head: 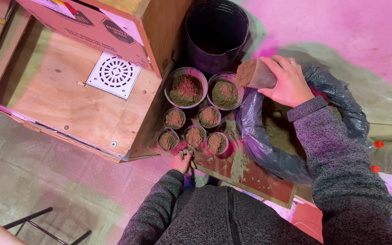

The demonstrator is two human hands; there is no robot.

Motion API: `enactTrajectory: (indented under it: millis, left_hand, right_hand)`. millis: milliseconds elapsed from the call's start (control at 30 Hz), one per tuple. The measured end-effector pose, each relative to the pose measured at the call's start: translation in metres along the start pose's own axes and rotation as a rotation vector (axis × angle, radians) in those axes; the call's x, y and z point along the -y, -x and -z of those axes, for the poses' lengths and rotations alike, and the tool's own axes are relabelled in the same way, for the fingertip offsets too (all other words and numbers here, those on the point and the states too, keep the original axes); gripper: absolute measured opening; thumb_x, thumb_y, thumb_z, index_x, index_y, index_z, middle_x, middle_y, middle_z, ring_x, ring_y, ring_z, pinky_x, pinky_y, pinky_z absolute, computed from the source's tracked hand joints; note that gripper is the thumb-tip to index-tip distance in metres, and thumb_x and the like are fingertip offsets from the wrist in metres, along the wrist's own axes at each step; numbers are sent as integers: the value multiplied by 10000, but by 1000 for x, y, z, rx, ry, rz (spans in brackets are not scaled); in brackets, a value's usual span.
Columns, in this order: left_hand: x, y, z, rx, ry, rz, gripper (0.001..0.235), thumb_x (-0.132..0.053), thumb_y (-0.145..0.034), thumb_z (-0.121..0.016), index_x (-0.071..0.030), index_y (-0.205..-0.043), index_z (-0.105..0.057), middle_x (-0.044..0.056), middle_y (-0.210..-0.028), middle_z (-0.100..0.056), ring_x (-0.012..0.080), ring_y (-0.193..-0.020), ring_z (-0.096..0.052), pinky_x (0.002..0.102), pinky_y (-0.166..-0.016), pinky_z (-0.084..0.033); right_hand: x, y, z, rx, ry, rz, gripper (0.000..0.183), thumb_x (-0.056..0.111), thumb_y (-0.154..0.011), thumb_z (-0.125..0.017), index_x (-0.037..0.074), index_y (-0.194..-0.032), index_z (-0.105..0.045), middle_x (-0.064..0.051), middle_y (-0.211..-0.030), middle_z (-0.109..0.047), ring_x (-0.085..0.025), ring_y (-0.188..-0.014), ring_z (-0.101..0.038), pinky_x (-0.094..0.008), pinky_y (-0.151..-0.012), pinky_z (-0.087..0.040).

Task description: The person scoops a greenish-brown powder from a large bag into a plastic cup and pours it into a black bucket. The person repeats this process multiple times, filling the bucket with the powder.

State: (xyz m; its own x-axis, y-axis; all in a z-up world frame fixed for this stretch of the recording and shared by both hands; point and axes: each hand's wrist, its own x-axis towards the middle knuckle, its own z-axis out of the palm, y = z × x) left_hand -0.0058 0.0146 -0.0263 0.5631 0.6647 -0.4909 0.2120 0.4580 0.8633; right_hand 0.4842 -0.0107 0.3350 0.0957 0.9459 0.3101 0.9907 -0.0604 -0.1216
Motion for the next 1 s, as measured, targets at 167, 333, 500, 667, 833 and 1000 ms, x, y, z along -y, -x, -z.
enactTrajectory:
  millis: [167,333,500,667,833,1000]
  left_hand:
    - [-12,14,-11,20,-17,8,282,-339,-1208,-668,-79,-1100,-665,269,-690,-820,343,-421,-765,384,-451,-648]
    - [-15,16,-9,28,-6,16,291,-340,-1210,-670,-71,-1102,-668,265,-695,-820,335,-415,-758,387,-461,-650]
    - [-9,12,-11,26,3,10,283,-321,-1225,-661,-61,-1114,-674,264,-698,-813,331,-411,-753,384,-442,-639]
    - [-8,13,-14,24,1,25,294,-336,-1226,-662,-55,-1138,-674,272,-706,-812,340,-413,-751,388,-442,-632]
    - [-2,6,-5,22,-2,30,287,-345,-1226,-660,-71,-1142,-678,259,-693,-815,338,-414,-758,389,-427,-631]
    - [-17,17,-14,26,13,25,303,-352,-1222,-660,-57,-1157,-684,265,-698,-808,347,-413,-754,389,-415,-621]
  right_hand:
    - [-5,-15,-5,4,47,59,1114,447,-752,-1059,223,-1783,-699,-141,-1548,-708,-468,-1365,-690,-653,-1103,-600]
    - [-5,-18,-4,53,45,66,1119,450,-751,-1050,233,-1784,-682,-141,-1553,-706,-479,-1383,-688,-651,-1109,-593]
    - [5,-20,-1,130,122,97,1108,364,-741,-1063,233,-1774,-685,-146,-1595,-700,-503,-1443,-655,-698,-1195,-539]
    - [8,-22,-7,169,181,142,1096,374,-743,-1059,251,-1763,-678,-136,-1596,-687,-486,-1448,-639,-688,-1196,-504]
    - [11,-26,-3,192,157,121,1100,399,-759,-1060,225,-1772,-666,-149,-1617,-677,-483,-1456,-635,-676,-1187,-511]
    - [10,-27,3,196,156,116,1097,403,-766,-1050,244,-1779,-659,-142,-1617,-659,-485,-1446,-617,-694,-1196,-492]
